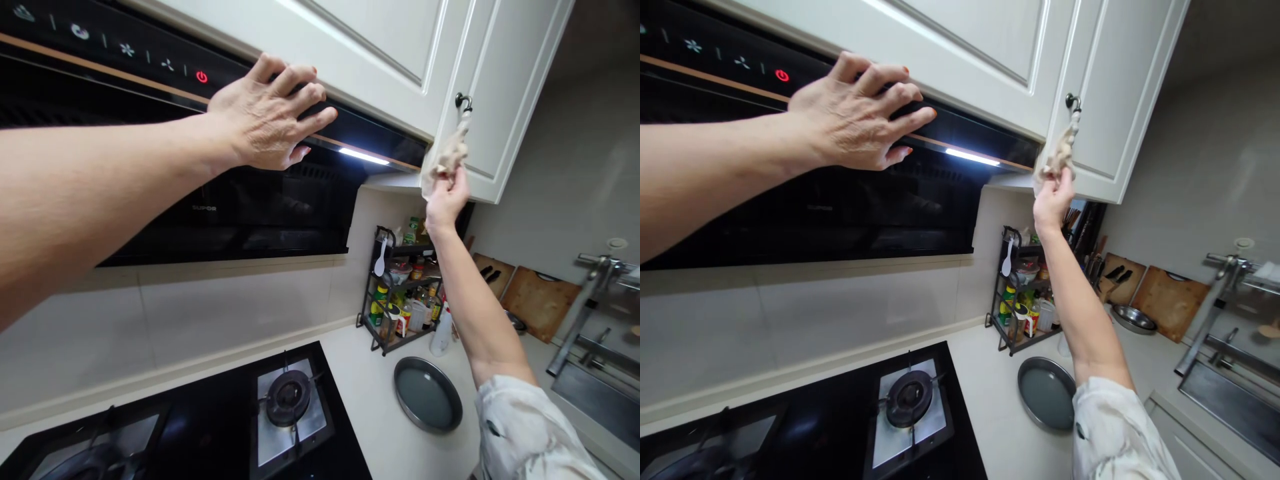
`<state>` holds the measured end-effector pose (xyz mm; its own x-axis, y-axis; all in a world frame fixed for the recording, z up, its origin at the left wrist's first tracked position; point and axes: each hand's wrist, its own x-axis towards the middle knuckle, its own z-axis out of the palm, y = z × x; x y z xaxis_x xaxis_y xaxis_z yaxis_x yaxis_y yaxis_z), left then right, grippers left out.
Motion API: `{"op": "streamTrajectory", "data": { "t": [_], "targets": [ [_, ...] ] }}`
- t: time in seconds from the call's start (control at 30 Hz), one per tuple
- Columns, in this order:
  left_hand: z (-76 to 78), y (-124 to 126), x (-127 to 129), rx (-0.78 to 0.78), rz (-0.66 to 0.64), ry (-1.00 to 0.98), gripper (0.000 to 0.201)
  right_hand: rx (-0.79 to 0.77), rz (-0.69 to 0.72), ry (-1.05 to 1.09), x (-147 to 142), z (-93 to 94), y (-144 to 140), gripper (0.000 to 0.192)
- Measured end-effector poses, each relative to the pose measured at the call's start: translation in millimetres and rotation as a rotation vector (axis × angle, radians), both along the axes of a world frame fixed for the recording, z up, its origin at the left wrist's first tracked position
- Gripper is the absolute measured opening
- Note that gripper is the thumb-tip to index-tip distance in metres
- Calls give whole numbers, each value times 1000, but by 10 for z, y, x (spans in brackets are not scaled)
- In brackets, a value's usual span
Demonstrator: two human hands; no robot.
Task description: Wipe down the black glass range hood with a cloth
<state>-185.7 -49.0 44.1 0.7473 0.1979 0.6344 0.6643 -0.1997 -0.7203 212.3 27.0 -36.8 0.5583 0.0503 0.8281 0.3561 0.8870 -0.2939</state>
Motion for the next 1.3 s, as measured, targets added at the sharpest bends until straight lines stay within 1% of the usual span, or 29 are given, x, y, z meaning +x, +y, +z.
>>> {"op": "streamTrajectory", "data": {
  "t": [0.03, 0.1, 0.17, 0.23, 0.33, 0.4, 0.43, 0.5, 0.57, 0.67, 0.73, 0.8, 0.9, 0.97, 1.03, 1.13, 1.2, 1.23, 1.27, 1.3],
  "targets": [
    [12, 19, -10, -9, -13, -3, 78, -43, -35, -49, -41, 51, 10, 24],
    [30, 33, -18, -37, -27, -8, 80, -104, -107, -99, -219, 122, 73, 36],
    [33, 12, -11, -65, -23, -19, 84, -114, -198, -117, -510, 143, 156, 44],
    [21, -28, 3, -83, -10, -27, 88, -111, -309, -180, -874, 122, 211, 48],
    [-13, -77, 11, -94, -15, -35, 94, -130, -484, -425, -1385, 87, 205, 56],
    [-31, -83, -1, -107, -40, -49, 94, -140, -571, -603, -1547, 100, 177, 60],
    [-37, -77, -10, -113, -57, -58, 94, -143, -599, -664, -1540, 118, 171, 61],
    [-39, -57, -28, -122, -88, -68, 93, -153, -640, -693, -1345, 162, 194, 61],
    [-35, -31, -43, -122, -116, -64, 93, -176, -679, -613, -981, 198, 267, 60],
    [-23, 10, -57, -123, -152, -46, 93, -231, -731, -435, -436, 214, 433, 59],
    [-18, 37, -64, -120, -175, -40, 91, -250, -743, -356, -237, 192, 538, 60],
    [-14, 61, -66, -117, -197, -45, 89, -234, -740, -318, -186, 147, 611, 63],
    [-6, 77, -61, -136, -200, -50, 88, -193, -729, -282, -293, 68, 637, 65],
    [-2, 71, -54, -152, -182, -46, 90, -177, -714, -267, -478, 26, 586, 65],
    [-3, 56, -49, -154, -165, -49, 91, -157, -688, -332, -781, -6, 480, 66],
    [-17, 32, -51, -122, -117, -58, 92, -141, -641, -580, -1368, -35, 278, 63],
    [-25, 23, -57, -92, -76, -52, 93, -156, -636, -701, -1660, -31, 190, 61],
    [-28, 20, -60, -82, -61, -48, 94, -168, -639, -739, -1722, -24, 178, 60],
    [-30, 17, -63, -74, -52, -45, 94, -178, -640, -756, -1717, -14, 192, 59],
    [-32, 13, -65, -69, -46, -41, 95, -184, -638, -751, -1647, -5, 235, 59]
  ]
}}
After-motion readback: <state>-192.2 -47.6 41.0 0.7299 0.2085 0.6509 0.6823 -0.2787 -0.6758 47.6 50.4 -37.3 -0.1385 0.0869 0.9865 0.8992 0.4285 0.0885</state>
